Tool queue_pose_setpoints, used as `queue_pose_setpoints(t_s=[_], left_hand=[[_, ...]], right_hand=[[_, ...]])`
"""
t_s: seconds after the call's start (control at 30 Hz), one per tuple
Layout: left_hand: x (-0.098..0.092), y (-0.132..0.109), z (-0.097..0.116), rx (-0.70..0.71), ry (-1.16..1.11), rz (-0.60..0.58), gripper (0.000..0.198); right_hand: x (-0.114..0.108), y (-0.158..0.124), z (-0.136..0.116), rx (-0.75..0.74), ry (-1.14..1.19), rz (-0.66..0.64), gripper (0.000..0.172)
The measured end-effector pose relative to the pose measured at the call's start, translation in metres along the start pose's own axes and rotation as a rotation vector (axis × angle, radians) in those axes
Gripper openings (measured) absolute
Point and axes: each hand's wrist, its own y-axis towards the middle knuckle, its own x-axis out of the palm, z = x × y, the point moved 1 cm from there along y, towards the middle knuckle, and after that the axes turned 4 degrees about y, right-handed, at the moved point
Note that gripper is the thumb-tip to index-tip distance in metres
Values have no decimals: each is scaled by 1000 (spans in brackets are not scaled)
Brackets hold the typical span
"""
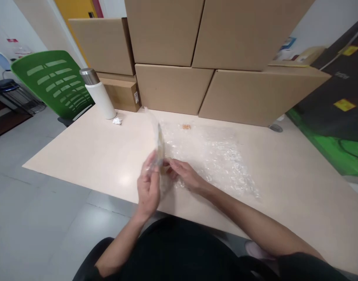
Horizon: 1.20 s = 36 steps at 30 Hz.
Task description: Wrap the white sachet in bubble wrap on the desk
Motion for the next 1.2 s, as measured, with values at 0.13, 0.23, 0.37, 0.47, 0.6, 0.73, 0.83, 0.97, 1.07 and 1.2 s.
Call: queue_pose_setpoints(t_s=[0.13,0.23,0.37,0.47,0.6,0.73,0.83,0.97,1.07,1.2], left_hand=[[26,-5,-10,259,302,-443,42],[39,-9,-27,392,575,-669,49],[49,-9,-40,455,824,-794,55],[56,-9,-40,490,927,-850,54],[57,-9,-31,481,969,-916,47],[34,-4,-20,367,922,-729,53],[11,6,-21,64,716,-365,65],[9,13,-20,-185,321,-285,68],[33,9,-8,-44,268,-290,65],[73,0,4,121,288,-427,68]], right_hand=[[-18,-23,10,250,504,104,37],[-33,-44,11,333,586,189,26],[-56,-68,-1,296,132,211,25],[-69,-69,-10,21,-337,362,21],[-69,-48,-10,-196,-555,333,23],[-64,-31,-8,-148,-611,169,45],[-63,-29,-12,-101,-609,147,51],[-65,-34,-20,-29,-533,140,52],[-70,-39,-20,1,-394,141,50],[-82,-55,-18,20,-143,157,46]])
